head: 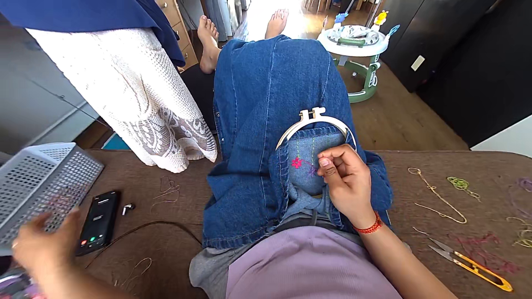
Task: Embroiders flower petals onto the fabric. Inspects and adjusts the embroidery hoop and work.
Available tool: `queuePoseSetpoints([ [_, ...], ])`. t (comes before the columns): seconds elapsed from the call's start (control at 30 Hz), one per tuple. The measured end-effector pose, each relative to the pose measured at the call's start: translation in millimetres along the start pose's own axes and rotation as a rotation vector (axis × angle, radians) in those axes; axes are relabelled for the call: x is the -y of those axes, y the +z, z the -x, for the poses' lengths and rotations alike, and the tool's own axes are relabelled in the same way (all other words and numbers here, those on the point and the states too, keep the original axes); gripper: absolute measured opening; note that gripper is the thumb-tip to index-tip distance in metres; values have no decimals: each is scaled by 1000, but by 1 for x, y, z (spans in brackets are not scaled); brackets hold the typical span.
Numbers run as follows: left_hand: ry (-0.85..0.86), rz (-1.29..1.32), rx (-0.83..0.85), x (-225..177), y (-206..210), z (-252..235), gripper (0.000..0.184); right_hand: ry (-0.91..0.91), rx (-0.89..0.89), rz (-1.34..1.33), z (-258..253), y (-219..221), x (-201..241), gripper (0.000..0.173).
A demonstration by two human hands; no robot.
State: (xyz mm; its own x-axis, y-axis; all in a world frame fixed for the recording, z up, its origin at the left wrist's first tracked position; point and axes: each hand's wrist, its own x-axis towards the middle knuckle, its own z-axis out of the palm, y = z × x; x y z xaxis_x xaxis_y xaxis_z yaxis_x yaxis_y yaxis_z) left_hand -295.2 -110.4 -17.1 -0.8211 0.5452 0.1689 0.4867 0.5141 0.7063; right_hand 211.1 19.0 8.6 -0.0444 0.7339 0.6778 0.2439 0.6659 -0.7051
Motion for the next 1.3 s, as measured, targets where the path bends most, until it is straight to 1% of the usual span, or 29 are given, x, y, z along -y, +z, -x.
queuePoseSetpoints([
  [0.03, -120, -12, 27, 22, -8, -6, 61, -1, 0, 1, 0, 1, 0, 9],
  [0.1, -253, -5, 149, 64, -14, -18, 57, -9, 4, 10, -1, 2, -1, 9],
  [0.2, -296, 69, 317, 93, -13, -25, 50, -10, 10, 21, -1, 3, 0, 9],
  [0.27, -314, 97, 311, 102, -8, -30, 49, -1, 11, 23, -1, 3, 0, 9],
  [0.4, -344, 80, 293, 104, 2, -40, 43, 0, 18, 27, -1, 2, -1, 9],
  [0.5, -366, 31, 309, 96, 5, -40, 46, -1, 16, 22, -1, 1, -1, 9],
  [0.63, -367, -33, 255, 93, 9, -41, 48, -3, 17, 20, -1, 2, -1, 9],
  [0.67, -373, -54, 219, 93, 12, -42, 52, -2, 17, 22, -1, 2, -2, 9],
  [0.73, -421, -111, 126, 92, 18, -44, 73, 2, 18, 23, -1, 2, -1, 9],
  [0.8, -454, -143, 67, 96, 23, -50, 90, 1, 18, 21, -1, 2, -1, 9],
  [0.83, -468, -128, 50, 101, 25, -55, 95, -1, 19, 22, -1, 2, -1, 9],
  [0.87, -486, -94, 44, 104, 27, -59, 96, -3, 20, 25, -1, 2, -1, 9],
  [0.97, -525, 32, 103, 112, 30, -69, 88, -9, 25, 29, -1, 2, -1, 9],
  [1.07, -557, 40, 168, 102, 25, -64, 86, -10, 24, 25, -1, 2, -2, 9],
  [1.2, -560, 63, 208, 97, 20, -59, 90, -13, 19, 26, -1, 2, -2, 9],
  [1.3, -572, 145, 225, 95, 18, -59, 96, -16, 23, 38, -1, 2, -2, 9],
])
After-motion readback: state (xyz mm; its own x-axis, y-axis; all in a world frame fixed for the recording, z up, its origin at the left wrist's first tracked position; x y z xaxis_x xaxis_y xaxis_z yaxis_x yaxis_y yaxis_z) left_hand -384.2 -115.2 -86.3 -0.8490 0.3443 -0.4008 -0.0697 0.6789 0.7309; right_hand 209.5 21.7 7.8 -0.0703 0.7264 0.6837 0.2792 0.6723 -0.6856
